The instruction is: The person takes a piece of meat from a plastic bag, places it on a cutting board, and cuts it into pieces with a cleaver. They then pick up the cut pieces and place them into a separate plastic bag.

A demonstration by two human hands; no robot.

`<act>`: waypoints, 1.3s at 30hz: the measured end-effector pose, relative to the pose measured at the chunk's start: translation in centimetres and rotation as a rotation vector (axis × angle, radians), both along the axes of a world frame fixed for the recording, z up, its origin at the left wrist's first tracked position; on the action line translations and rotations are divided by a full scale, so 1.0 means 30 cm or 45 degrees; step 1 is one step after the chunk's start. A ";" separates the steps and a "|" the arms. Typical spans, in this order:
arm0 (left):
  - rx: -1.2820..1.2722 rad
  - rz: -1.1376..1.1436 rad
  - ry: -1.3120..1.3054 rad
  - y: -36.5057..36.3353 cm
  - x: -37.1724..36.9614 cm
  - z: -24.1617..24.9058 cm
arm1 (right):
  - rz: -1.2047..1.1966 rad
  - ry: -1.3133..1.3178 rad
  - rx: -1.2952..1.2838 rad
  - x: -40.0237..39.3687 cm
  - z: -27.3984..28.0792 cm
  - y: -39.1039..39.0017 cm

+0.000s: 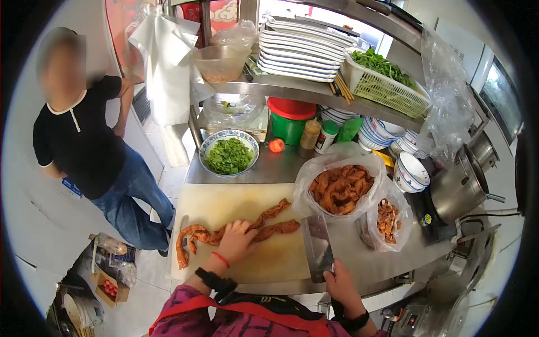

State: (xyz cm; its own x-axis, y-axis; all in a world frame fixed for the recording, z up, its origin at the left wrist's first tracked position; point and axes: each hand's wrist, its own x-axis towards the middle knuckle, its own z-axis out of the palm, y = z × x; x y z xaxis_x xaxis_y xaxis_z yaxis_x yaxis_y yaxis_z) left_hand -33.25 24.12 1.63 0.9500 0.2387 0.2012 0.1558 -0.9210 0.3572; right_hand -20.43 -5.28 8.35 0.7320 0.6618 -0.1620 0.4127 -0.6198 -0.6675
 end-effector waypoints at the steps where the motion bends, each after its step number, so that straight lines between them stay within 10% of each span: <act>1: -0.002 0.012 -0.032 -0.012 0.031 -0.013 | -0.006 -0.001 -0.004 0.001 -0.004 0.003; 13: 0.047 -0.173 0.290 -0.105 0.036 -0.068 | -0.051 0.081 -0.114 -0.020 -0.036 -0.006; 39: -0.225 -0.550 -0.114 -0.174 0.158 -0.142 | 0.436 -0.133 -0.450 0.041 0.001 0.112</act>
